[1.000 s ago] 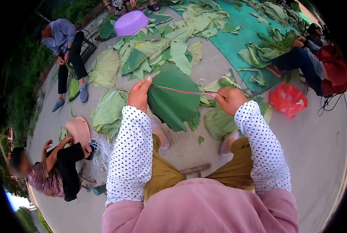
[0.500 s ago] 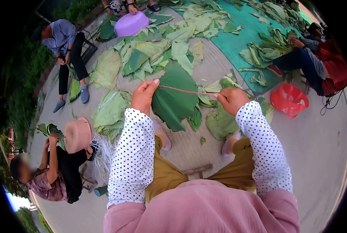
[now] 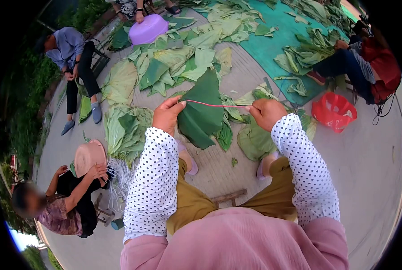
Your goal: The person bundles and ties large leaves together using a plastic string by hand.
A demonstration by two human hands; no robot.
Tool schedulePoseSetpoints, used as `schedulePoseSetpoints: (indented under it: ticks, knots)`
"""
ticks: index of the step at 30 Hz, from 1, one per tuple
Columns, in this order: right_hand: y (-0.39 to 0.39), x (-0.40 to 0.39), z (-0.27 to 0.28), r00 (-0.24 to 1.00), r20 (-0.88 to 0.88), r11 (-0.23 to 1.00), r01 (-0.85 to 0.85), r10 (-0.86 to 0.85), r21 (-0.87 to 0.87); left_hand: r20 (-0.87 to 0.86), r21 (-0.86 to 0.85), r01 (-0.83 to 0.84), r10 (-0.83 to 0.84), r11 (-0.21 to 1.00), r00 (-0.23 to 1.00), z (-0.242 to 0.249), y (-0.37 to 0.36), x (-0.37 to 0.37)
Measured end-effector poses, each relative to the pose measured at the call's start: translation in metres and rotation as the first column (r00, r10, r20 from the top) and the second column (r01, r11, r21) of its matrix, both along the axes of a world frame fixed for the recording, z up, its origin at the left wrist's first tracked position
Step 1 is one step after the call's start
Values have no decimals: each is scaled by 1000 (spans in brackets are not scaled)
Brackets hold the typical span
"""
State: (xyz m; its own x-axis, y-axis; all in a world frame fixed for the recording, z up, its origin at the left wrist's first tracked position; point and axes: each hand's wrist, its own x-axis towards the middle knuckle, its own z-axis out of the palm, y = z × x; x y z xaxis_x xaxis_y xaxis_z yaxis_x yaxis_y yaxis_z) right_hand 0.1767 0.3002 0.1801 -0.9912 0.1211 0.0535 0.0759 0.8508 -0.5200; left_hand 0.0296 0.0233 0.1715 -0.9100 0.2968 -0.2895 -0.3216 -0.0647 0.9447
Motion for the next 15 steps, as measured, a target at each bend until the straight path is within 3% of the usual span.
schedulePoseSetpoints:
  ticks: [2,10,15]
  knots:
    - [0,-1,-1,1000,2,1000,12,-12,-10,95,76,18,-26,997,995,0,2,1]
    - [-9,-8,-7,999,33,999,-35,36,-20,114,136,135,-151,982,982,5,29,27]
    - [-16,-8,-8,998,49,999,-40,40,-3,71,13,376,-376,926,924,4,56,60]
